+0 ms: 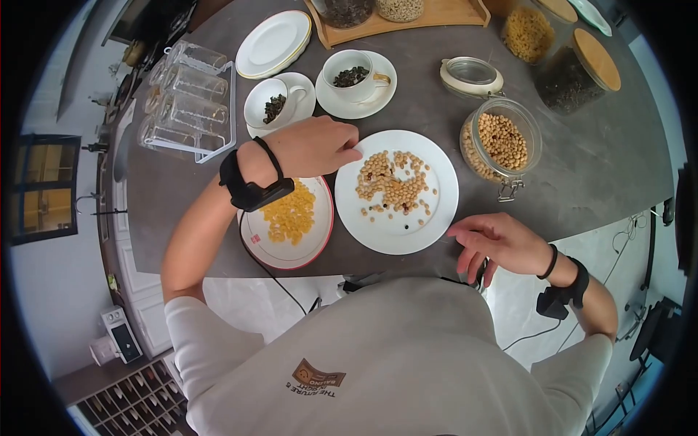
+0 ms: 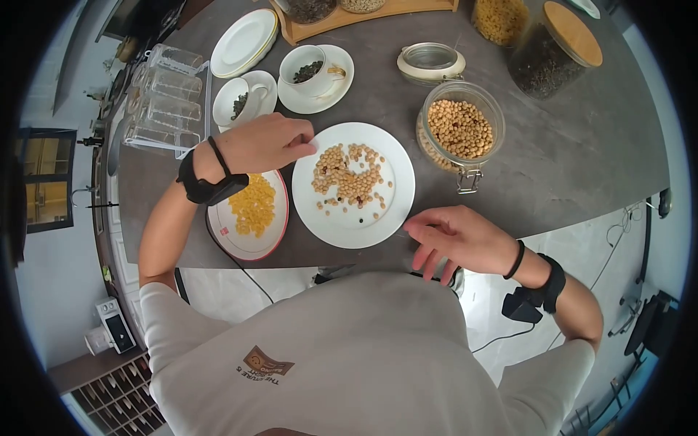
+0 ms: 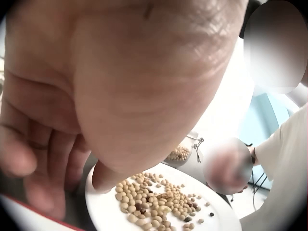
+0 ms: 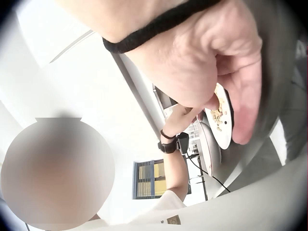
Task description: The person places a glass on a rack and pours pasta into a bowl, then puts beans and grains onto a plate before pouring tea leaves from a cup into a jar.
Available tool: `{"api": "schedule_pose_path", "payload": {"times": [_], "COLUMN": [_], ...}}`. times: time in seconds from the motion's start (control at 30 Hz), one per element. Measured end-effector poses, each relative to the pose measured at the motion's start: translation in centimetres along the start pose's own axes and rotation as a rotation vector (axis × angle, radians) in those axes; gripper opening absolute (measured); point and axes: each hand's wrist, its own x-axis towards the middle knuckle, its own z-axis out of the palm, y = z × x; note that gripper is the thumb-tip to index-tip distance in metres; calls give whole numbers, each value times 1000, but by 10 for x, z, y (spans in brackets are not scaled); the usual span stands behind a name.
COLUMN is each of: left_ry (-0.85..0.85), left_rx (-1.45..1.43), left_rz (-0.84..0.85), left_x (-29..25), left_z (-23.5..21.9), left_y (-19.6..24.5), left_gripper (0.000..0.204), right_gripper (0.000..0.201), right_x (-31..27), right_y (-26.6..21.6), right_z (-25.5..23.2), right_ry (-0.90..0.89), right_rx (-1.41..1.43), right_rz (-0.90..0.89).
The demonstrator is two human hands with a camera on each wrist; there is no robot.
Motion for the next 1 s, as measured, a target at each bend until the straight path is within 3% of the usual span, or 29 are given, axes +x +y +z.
{"api": "schedule_pose_path", "payload": {"times": [0.13,0.33,0.43,0.63,1.0], "left_ry": [-99,-164,-193,-160,-126], "left_rx": [-248,-294,-334,-401,-751], "left_rz": [-60,-8,-59,-120,-5], "left_x": [8,19,16,8,-8], "left_z": [-2,0,-6,-9,-28], "left_y": [-2,-13,-6,-2,-10], "left_gripper": [34,34,33,34,25], "right_gripper": [45,44,42,38,36], "right_x": [14,23,21,15,-7], "right_y": [-7,-3,-5,-7,-23], "right_z": [4,8,10,13,18], "right_ry": [9,62,93,138,124], "right_rx": [109,140,125,120,171], "right_rz": [61,64,42,-20,-136]}}
